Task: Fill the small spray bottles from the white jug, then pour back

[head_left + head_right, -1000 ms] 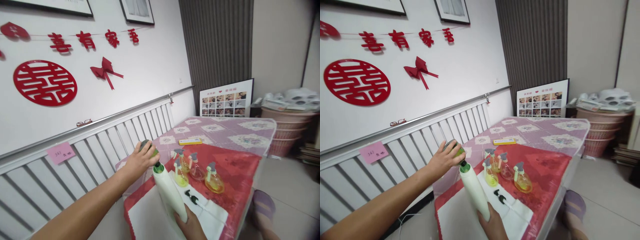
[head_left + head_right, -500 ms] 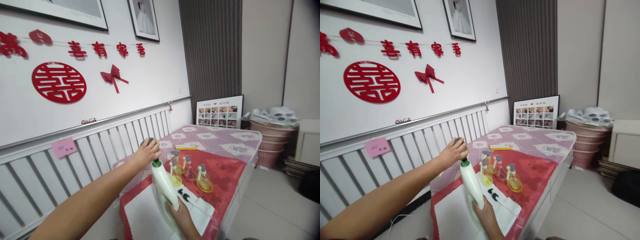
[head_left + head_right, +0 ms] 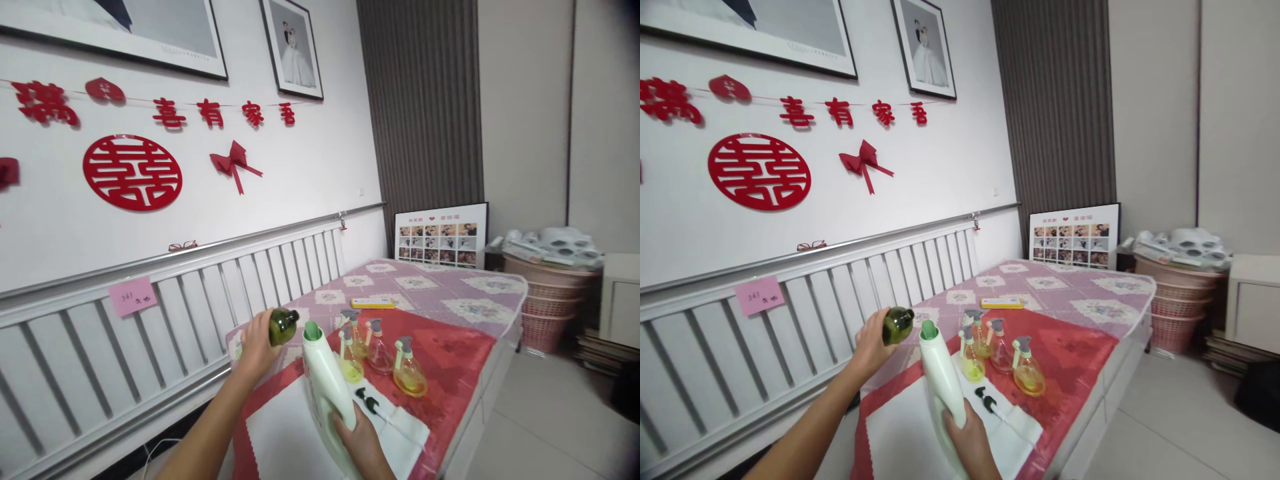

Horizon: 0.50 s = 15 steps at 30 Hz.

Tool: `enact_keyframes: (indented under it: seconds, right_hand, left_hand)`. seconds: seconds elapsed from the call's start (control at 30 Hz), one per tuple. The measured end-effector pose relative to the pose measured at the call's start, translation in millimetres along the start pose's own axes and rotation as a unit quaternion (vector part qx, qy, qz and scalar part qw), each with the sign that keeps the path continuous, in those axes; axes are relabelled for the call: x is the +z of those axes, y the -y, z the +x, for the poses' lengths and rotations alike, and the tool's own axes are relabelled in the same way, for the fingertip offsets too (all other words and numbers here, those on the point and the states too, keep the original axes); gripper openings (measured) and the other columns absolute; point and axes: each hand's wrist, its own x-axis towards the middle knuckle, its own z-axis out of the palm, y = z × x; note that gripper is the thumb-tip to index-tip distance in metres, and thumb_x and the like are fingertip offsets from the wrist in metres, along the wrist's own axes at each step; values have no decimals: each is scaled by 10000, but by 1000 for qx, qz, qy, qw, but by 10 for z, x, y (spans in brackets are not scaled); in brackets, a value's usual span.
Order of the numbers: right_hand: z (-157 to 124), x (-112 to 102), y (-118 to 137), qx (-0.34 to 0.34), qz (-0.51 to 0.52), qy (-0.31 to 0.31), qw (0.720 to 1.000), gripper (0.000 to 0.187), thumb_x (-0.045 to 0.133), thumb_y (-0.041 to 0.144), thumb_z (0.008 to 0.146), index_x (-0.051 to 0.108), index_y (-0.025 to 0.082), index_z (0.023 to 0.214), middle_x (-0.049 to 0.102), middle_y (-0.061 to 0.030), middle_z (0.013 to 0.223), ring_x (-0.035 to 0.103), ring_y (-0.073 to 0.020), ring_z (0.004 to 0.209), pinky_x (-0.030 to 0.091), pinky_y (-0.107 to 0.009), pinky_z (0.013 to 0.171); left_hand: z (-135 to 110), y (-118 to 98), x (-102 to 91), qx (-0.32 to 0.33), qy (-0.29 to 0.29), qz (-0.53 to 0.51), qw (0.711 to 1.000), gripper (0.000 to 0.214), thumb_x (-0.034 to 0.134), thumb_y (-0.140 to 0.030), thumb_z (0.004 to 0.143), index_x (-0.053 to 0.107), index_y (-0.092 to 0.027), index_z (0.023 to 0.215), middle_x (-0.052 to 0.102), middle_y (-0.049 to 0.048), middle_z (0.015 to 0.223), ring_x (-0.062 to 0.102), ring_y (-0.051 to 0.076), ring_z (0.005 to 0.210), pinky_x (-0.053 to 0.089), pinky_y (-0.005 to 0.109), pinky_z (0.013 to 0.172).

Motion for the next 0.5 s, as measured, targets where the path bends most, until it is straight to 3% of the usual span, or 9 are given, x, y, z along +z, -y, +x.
enact_keyframes:
  seconds: [0.07,0.13,0.2,0.27,0.37,0.5]
  right_hand:
    - [2,2,7,-1,-4,5,1000,391,592,419,671,709,170,949,780,-74,924,720,-292,904,560,-370,815]
    - [5,4,16,6,-10,8,1000,403,590,436,672,707,169,950,779,-76,910,722,-291,886,562,-365,804]
    - [9,9,15,22,-21,5,1000,426,596,461,669,704,168,958,777,-72,874,726,-289,826,570,-367,768]
    - [12,16,-4,41,-32,5,999,452,601,488,671,702,166,971,771,-64,824,725,-286,760,577,-366,704]
    - [10,26,-52,58,-42,8,997,458,612,509,675,700,179,981,754,-39,721,718,-279,698,566,-342,601]
    - [-5,36,-83,79,-58,15,995,493,609,529,679,686,166,1004,724,-27,633,705,-270,651,538,-318,532]
  left_hand:
    - [-223,91,68,-115,-1,-207,971,811,710,-177,651,336,-242,1368,509,142,1336,504,307,1234,396,526,1029]
    - [-429,129,114,-199,8,-397,896,853,731,-233,657,291,-259,1387,495,130,1371,531,276,1227,454,441,1003]
    - [-598,122,140,-246,8,-518,819,950,787,-287,610,265,-271,1404,498,127,1386,531,291,1238,475,430,987]
    - [-723,96,156,-252,1,-583,772,1008,822,-337,576,273,-260,1419,534,138,1357,536,324,1232,461,464,1002]
    - [-847,81,183,-237,4,-621,748,942,804,-402,615,323,-263,1414,570,125,1325,524,337,1245,430,487,1033]
    - [-961,150,266,-225,36,-618,752,776,721,-522,686,417,-298,1364,563,89,1346,515,339,1251,444,479,1016]
